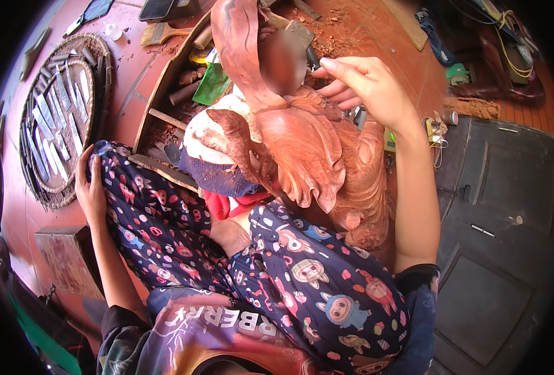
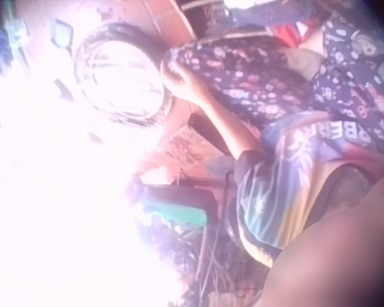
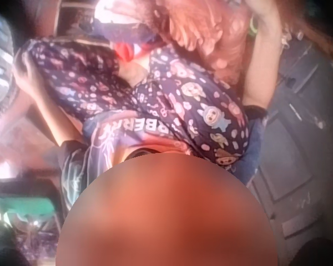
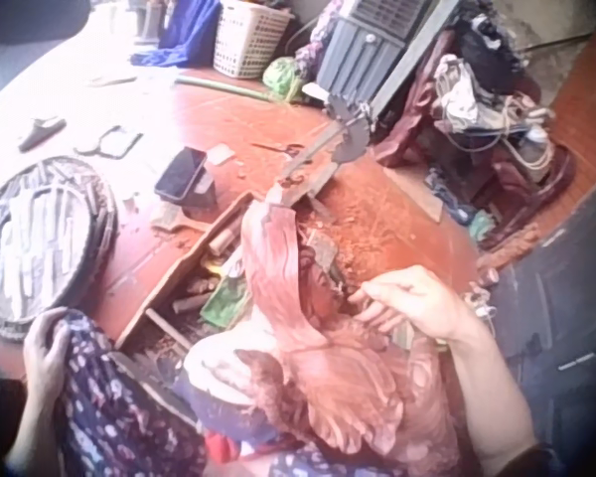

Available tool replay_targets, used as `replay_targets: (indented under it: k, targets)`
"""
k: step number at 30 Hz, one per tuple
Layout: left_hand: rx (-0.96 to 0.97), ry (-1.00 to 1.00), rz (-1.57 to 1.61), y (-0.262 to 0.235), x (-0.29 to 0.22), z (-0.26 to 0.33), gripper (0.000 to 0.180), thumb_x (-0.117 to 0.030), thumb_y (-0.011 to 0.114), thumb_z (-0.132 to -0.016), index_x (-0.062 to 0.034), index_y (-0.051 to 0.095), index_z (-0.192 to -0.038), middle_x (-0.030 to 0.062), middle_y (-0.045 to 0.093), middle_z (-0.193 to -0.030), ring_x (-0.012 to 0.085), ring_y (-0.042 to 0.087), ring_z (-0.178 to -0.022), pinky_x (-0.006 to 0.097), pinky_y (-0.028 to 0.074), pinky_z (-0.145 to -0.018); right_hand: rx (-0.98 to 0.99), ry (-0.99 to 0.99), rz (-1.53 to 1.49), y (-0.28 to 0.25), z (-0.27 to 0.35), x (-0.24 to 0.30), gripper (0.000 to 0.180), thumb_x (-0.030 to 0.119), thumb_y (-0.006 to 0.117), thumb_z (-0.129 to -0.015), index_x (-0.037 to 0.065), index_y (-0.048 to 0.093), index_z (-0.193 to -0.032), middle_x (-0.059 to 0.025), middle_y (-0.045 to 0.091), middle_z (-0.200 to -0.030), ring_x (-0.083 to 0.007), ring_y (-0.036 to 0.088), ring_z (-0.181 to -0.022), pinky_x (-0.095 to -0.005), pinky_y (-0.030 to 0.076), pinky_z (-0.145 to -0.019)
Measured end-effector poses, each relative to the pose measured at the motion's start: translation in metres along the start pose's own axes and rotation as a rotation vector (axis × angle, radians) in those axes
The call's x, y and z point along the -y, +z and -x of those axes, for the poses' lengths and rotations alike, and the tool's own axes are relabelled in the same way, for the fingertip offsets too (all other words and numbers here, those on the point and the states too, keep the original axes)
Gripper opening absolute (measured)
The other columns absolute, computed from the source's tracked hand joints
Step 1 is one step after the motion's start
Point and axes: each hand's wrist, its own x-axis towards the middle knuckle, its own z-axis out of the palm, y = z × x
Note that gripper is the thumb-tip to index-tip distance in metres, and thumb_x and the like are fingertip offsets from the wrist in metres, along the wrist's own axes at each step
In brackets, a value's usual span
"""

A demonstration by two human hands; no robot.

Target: The person is carving a piece of reddish-brown wood using various chisels. They repeatedly select different chisels from a woven tray, carve the wood, and wipe away shavings. The person works on different sections of the wood, refining its shape.

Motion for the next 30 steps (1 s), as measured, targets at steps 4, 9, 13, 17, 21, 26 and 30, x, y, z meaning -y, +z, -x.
replay_targets:
  k: [4, 9, 13, 17, 21, 26, 30]
  targets:
    - [-0.017, 0.005, 0.010, 0.0022, -0.0018, -0.0021, 0.037, -0.028, 0.060, -0.103, -0.0034, 0.066, -0.131, 0.0160, 0.069, -0.127, 0.0283, 0.063, -0.122, 0.038, 0.042, -0.109, -0.015, -0.002, 0.023, -0.0010, -0.0019, 0.0016, 0.057, 0.053, 0.055, -0.103, 0.001, 0.073, -0.118, -0.0170, 0.076, -0.097, -0.0205, 0.073, -0.086, -0.0315, 0.059, -0.076]
    - [-0.016, 0.006, 0.003, 0.0027, -0.0029, -0.0019, 0.038, -0.028, 0.060, -0.103, -0.0034, 0.066, -0.131, 0.0163, 0.069, -0.127, 0.0295, 0.063, -0.122, 0.039, 0.043, -0.108, -0.029, 0.001, 0.023, -0.0002, -0.0012, 0.0011, 0.058, 0.054, 0.055, -0.102, 0.002, 0.074, -0.117, -0.0167, 0.076, -0.096, -0.0203, 0.073, -0.085, -0.0313, 0.059, -0.076]
    - [-0.016, 0.002, -0.007, 0.0018, -0.0034, -0.0009, 0.038, -0.029, 0.060, -0.103, -0.0036, 0.066, -0.131, 0.0166, 0.069, -0.128, 0.0298, 0.063, -0.122, 0.039, 0.043, -0.108, -0.027, 0.005, 0.016, -0.0006, -0.0022, -0.0005, 0.058, 0.054, 0.056, -0.102, 0.001, 0.073, -0.118, -0.0164, 0.076, -0.096, -0.0205, 0.073, -0.084, -0.0314, 0.059, -0.076]
    - [-0.011, -0.006, -0.010, 0.0018, -0.0030, -0.0012, 0.038, -0.028, 0.060, -0.103, -0.0031, 0.066, -0.131, 0.0167, 0.069, -0.127, 0.0299, 0.063, -0.122, 0.039, 0.043, -0.108, -0.035, 0.006, 0.025, -0.0009, -0.0012, 0.0001, 0.058, 0.054, 0.056, -0.102, 0.001, 0.073, -0.117, -0.0164, 0.076, -0.095, -0.0207, 0.073, -0.084, -0.0314, 0.059, -0.076]
    - [-0.003, -0.005, 0.015, 0.0018, -0.0034, -0.0018, 0.038, -0.028, 0.060, -0.103, -0.0027, 0.066, -0.131, 0.0167, 0.069, -0.127, 0.0297, 0.063, -0.121, 0.038, 0.043, -0.107, -0.028, 0.016, 0.038, -0.0011, -0.0008, -0.0007, 0.056, 0.051, 0.053, -0.104, 0.001, 0.072, -0.119, -0.0133, 0.077, -0.096, -0.0171, 0.073, -0.086, -0.0278, 0.058, -0.076]
    - [-0.003, -0.005, 0.017, 0.0023, -0.0049, -0.0015, 0.037, -0.027, 0.061, -0.103, -0.0025, 0.066, -0.131, 0.0166, 0.069, -0.126, 0.0296, 0.064, -0.121, 0.038, 0.043, -0.107, -0.034, -0.010, 0.021, 0.0003, -0.0006, 0.0000, 0.057, 0.053, 0.055, -0.103, 0.001, 0.073, -0.118, -0.0173, 0.076, -0.096, -0.0212, 0.074, -0.085, -0.0316, 0.059, -0.076]
    - [-0.010, -0.008, 0.019, 0.0019, -0.0036, -0.0017, 0.038, -0.027, 0.061, -0.103, -0.0025, 0.066, -0.131, 0.0163, 0.069, -0.126, 0.0294, 0.064, -0.121, 0.038, 0.043, -0.107, -0.030, -0.003, 0.019, 0.0001, -0.0020, 0.0010, 0.055, 0.050, 0.054, -0.104, 0.001, 0.073, -0.119, -0.0155, 0.076, -0.096, -0.0192, 0.073, -0.085, -0.0299, 0.059, -0.076]
